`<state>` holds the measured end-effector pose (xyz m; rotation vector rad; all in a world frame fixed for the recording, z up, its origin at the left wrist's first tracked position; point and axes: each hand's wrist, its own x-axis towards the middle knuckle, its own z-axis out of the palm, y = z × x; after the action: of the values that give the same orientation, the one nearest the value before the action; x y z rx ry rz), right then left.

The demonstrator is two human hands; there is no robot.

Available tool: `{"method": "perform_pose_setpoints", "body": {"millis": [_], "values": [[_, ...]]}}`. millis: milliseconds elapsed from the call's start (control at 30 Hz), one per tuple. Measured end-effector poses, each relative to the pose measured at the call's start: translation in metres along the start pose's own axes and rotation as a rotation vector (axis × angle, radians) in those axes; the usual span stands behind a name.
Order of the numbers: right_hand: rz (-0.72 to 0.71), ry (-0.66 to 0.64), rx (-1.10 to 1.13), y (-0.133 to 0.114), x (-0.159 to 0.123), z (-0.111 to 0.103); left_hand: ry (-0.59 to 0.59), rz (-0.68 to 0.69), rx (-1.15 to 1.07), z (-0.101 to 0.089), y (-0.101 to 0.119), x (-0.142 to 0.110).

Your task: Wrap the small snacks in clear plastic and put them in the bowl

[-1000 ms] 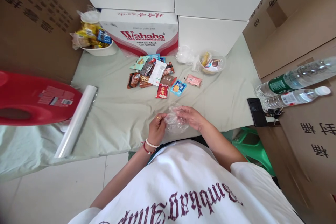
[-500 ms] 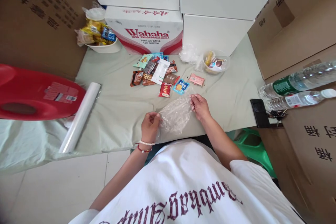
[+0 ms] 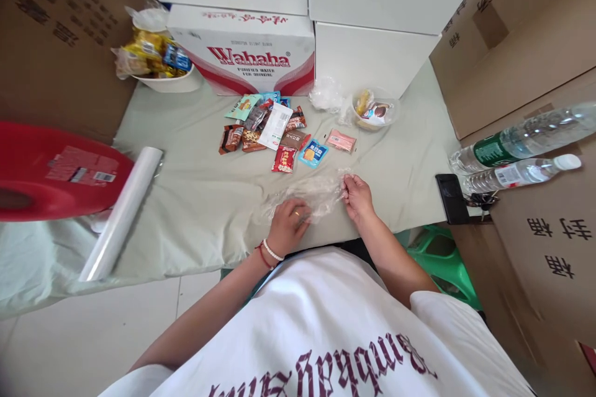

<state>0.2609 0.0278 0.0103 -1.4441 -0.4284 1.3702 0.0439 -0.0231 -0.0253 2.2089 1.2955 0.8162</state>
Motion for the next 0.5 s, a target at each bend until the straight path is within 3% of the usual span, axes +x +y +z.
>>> {"method": "perform_pose_setpoints", "body": {"millis": [200,300,500], "values": [[-0.004,0.020,-0.022,0.004,0.000,-0.010,0.086,-0.365,-0.613,-0.012,-0.008,0.005],[-0.003,-0.009,-0.060,0.004,-0.001,-0.011,0.135,-0.508,-0.708,-0.021,-0.008,0.009],[-0.052,-0.160,-0.114,-0.006,0.001,-0.016,0.428,-0.835,-0.861,-0.048,-0.019,0.019]]}}
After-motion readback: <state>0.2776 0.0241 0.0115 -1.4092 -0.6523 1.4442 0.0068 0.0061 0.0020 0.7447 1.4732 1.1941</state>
